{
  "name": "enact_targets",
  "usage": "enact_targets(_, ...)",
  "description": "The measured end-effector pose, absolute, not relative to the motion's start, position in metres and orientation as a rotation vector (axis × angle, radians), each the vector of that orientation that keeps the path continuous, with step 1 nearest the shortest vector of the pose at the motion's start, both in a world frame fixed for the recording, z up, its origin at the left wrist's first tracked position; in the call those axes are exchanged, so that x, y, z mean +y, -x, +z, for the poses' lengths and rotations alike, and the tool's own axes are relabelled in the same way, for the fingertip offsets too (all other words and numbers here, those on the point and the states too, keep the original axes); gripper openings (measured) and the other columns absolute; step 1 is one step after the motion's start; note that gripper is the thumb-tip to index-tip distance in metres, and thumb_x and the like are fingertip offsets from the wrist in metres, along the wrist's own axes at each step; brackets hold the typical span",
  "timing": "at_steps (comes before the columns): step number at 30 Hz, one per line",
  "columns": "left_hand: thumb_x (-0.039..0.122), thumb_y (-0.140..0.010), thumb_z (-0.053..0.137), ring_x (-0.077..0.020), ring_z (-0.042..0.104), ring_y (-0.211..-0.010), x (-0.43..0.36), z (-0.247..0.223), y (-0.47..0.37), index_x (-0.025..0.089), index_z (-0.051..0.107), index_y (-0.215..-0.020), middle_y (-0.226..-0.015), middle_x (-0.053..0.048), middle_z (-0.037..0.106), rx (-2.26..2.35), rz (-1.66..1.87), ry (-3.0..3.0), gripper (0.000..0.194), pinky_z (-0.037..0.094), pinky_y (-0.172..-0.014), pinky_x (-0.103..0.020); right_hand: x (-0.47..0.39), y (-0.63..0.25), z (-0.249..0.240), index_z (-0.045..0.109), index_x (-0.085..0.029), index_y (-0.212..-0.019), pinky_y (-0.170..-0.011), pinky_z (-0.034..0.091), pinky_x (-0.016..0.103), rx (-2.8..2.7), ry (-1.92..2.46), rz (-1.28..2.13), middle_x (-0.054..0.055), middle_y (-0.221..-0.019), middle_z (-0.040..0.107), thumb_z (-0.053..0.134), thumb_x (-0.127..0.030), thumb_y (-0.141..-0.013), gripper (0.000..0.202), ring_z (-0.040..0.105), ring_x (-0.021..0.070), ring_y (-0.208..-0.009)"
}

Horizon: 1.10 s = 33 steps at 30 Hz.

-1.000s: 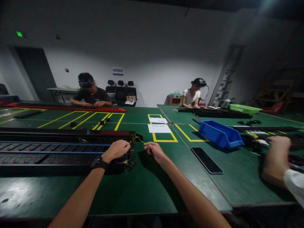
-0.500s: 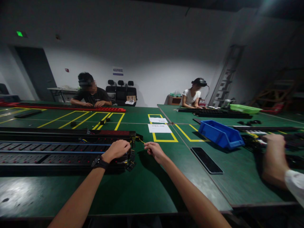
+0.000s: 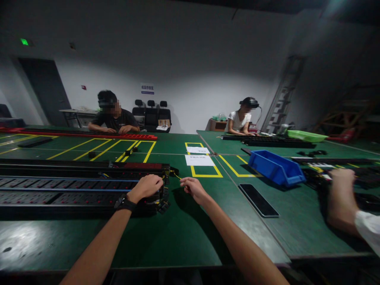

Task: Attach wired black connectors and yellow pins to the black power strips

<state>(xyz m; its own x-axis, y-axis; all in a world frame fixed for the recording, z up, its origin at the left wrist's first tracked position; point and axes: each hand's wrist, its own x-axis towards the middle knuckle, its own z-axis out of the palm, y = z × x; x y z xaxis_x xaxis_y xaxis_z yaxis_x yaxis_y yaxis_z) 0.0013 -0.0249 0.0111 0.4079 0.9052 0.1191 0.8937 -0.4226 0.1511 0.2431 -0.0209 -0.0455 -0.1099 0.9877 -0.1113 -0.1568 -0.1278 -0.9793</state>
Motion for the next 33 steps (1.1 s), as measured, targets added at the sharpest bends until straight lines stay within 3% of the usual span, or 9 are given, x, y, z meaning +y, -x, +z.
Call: enact_targets(33, 0.034, -0.097, 0.038, -0.0255, 0.071, -0.093, -0.0254, 0.0116, -0.0014, 0.023, 0.075, -0.084, -0.104, -0.01, 0.077, 1.646, 0.266, -2.605, 0.041, 0.051, -0.083, -0.033, -0.0221, -0.2414, -0.0431, 0.071, -0.016, -0.082, -0.048, 0.032, 0.021, -1.115, 1.131, 1.431, 0.0, -0.071, 0.067, 0.071, -0.015, -0.067, 0.016, 0.049, 0.0075, -0.052)
